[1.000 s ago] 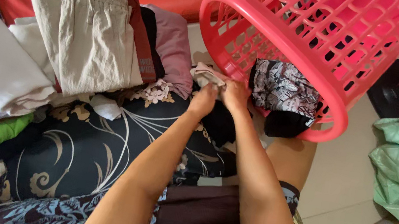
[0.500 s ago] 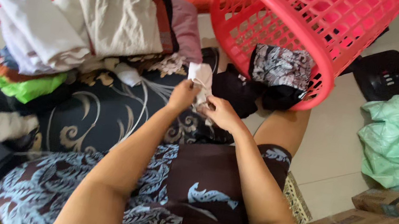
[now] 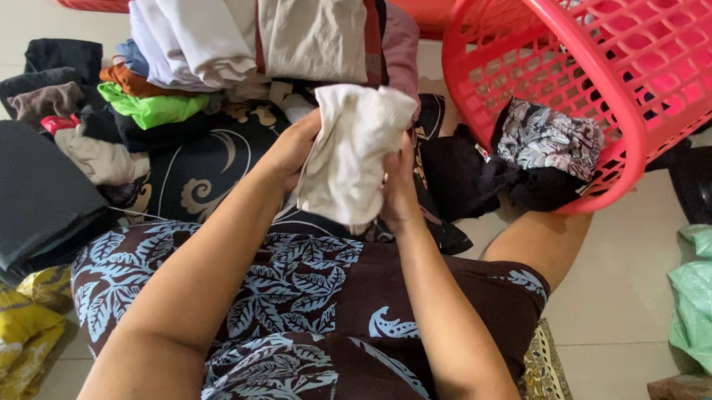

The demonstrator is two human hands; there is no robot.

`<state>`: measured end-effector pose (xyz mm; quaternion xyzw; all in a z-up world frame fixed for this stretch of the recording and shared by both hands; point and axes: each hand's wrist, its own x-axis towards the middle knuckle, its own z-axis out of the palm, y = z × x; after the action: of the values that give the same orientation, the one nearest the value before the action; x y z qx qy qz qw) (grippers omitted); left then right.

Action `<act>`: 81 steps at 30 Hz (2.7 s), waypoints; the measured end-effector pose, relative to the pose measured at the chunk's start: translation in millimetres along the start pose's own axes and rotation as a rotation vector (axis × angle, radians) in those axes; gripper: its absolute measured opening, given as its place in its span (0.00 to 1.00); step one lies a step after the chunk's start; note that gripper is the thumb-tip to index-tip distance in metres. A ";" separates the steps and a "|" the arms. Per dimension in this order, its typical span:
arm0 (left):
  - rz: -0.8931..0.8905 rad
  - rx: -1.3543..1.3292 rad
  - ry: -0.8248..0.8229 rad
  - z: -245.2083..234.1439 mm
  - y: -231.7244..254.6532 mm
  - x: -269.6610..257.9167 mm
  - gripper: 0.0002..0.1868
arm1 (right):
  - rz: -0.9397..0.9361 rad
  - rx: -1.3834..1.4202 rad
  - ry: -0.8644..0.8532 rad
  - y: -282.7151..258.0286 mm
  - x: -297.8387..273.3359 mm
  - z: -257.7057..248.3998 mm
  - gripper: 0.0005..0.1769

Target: The person folds multiple garments one by one, including a red shirt, white shorts, beige shorts, white underwear, and black shorts. Each item is smoothed, folded into a compact rectangle, and placed on a growing stack.

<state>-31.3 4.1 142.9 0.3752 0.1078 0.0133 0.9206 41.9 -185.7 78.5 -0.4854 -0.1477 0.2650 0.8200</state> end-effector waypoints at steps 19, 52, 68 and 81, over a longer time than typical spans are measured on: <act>0.153 1.724 -0.013 -141.1 21.7 -7.8 0.12 | -0.382 -0.432 0.329 43.5 20.8 -100.3 0.13; 0.418 1.089 0.304 -140.1 -17.7 -25.3 0.11 | 0.427 -0.621 0.219 49.8 -17.3 -104.8 0.29; 0.309 1.199 0.448 -144.8 -28.0 -7.9 0.32 | 0.106 -0.304 0.372 36.4 -25.6 -117.7 0.18; 0.389 2.373 0.129 -78.6 -75.2 -32.1 0.19 | 0.160 -0.905 0.532 45.5 -37.1 -101.1 0.33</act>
<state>-83.3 0.8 42.1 0.9969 0.0406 0.0632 -0.0225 48.9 -262.1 -9.7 -0.8509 0.0033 0.1043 0.5148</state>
